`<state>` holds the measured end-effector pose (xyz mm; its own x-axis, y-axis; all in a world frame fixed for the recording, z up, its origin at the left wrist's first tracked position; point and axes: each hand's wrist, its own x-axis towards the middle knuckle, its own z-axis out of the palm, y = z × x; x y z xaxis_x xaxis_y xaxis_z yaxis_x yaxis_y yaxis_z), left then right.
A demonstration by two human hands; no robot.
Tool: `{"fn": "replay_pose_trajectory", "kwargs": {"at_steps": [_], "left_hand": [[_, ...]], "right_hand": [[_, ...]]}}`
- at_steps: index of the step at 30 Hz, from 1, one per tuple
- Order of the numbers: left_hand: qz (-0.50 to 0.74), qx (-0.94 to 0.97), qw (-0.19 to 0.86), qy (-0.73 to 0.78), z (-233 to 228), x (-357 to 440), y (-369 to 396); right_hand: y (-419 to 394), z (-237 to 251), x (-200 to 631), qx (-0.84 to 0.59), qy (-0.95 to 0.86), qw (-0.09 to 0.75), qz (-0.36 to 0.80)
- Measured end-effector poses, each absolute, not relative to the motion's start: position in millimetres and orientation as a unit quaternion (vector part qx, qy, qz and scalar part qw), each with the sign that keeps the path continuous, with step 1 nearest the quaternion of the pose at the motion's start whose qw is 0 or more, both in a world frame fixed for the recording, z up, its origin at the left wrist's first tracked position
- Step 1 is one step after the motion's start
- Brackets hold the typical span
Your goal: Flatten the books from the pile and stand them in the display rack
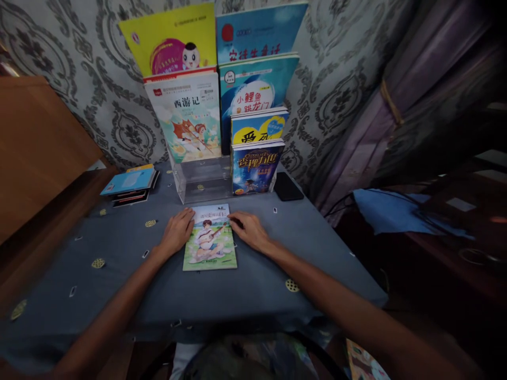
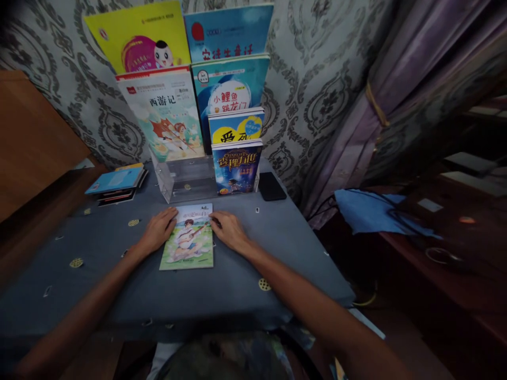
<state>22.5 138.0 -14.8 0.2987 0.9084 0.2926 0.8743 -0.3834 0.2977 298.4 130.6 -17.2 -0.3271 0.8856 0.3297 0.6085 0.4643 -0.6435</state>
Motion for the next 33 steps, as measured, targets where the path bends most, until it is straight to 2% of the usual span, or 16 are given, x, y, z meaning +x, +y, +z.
{"fn": "replay_pose_trajectory", "kwargs": {"at_steps": [23, 33], "left_hand": [[0.146, 0.886, 0.043, 0.438, 0, 105, 164], [0.146, 0.899, 0.055, 0.410, -2, 108, 172]], "right_hand": [[134, -17, 302, -0.473, -0.747, 0.376, 0.278], [133, -15, 303, -0.472, -0.749, 0.372, 0.279]]}}
